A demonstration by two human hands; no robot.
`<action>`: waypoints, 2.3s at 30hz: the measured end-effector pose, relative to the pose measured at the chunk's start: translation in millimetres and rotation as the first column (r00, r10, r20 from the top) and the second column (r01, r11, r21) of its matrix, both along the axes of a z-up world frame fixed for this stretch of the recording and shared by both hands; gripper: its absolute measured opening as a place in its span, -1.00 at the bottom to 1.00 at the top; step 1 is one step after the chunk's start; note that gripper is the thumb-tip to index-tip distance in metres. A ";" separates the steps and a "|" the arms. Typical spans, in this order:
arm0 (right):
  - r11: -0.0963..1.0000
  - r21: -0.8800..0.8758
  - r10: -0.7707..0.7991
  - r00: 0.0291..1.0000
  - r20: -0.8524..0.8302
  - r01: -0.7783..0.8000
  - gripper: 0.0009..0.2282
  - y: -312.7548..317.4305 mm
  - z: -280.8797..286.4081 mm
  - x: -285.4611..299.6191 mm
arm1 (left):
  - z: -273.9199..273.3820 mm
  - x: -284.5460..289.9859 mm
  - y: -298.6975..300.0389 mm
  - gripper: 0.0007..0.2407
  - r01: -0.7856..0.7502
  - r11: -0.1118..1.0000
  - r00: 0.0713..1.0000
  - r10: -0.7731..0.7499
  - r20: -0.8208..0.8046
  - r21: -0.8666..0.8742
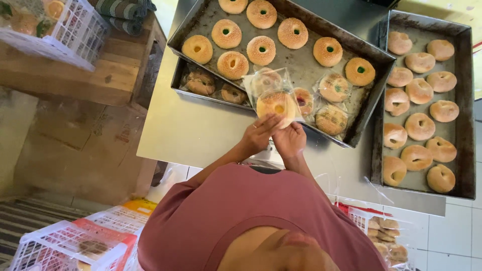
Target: Packaging various donuts and pastries into individual plastic bags.
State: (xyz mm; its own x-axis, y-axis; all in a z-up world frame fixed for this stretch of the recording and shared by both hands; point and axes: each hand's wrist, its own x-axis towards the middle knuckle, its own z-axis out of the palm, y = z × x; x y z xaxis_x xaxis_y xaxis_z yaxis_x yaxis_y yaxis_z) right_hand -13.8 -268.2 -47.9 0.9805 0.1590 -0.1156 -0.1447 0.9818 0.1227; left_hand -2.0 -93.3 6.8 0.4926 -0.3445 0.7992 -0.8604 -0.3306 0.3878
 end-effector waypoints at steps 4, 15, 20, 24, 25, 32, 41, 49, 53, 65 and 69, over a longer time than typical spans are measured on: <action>1.000 0.021 0.019 1.000 -0.005 -0.019 -0.53 -4.3 -5.7 -1.8 | 9.7 -3.4 -0.6 -0.67 0.032 0.999 0.999 -0.032 0.015 0.008; 0.968 -0.222 -0.103 0.992 0.067 0.116 -0.50 5.6 28.6 26.1 | 23.9 -13.7 -7.7 -0.58 0.255 0.966 0.967 -0.254 -0.029 0.038; 0.956 -0.286 -0.030 0.992 0.122 0.064 -0.56 2.8 16.9 32.1 | 5.7 -9.7 -10.6 -0.57 0.251 0.967 0.964 -0.254 -0.081 -0.035; 0.945 -0.326 0.080 0.990 0.116 -0.038 -0.66 -3.4 -0.8 33.9 | 1.0 -11.2 -9.0 -0.53 0.239 0.964 0.949 -0.257 -0.184 -0.112; 0.945 -0.325 0.078 0.990 0.117 -0.036 -0.66 -5.4 -3.1 32.0 | -0.9 -11.1 -8.9 -0.53 0.241 0.964 0.949 -0.258 -0.183 -0.111; 0.895 -0.404 0.168 0.982 -0.083 -0.188 -0.69 -5.5 25.6 10.2 | -15.6 0.3 -6.8 -0.43 0.052 0.984 0.944 -0.104 -0.313 -0.168; 0.751 -0.619 0.260 0.965 -0.042 -0.230 -0.77 -52.4 -71.3 -8.7 | -18.0 19.8 13.8 -0.41 -0.094 0.890 0.791 -0.205 -0.576 -0.446; -0.770 -0.590 -0.013 0.919 0.394 0.243 -0.19 25.7 71.4 -22.6 | 41.3 10.2 47.0 -0.37 -0.038 0.835 0.448 -0.477 -0.757 -0.549; -0.701 -0.542 0.196 0.857 0.477 0.462 -0.07 28.4 61.6 -20.4 | 27.5 3.3 53.5 -0.41 0.046 0.783 0.226 -0.613 -0.757 -0.620; -0.173 -0.956 0.171 0.963 0.210 0.239 -0.59 21.0 -32.3 -19.3 | 28.9 11.9 82.0 -0.47 0.035 0.841 0.282 -0.527 -0.802 -0.540; -0.036 -0.970 0.090 0.968 0.236 0.240 -0.71 14.2 -60.2 -19.1 | 41.1 15.7 86.2 -0.38 -0.104 0.925 0.388 -0.300 -0.872 -0.365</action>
State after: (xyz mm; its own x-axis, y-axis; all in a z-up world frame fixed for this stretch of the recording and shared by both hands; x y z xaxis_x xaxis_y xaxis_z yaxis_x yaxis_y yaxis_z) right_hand -32.8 -254.0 -108.2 0.9960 -0.0323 0.0833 0.0855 0.0740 -0.9936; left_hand 13.6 -7.1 47.9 0.9589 -0.2806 -0.0419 0.0561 0.0427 0.9975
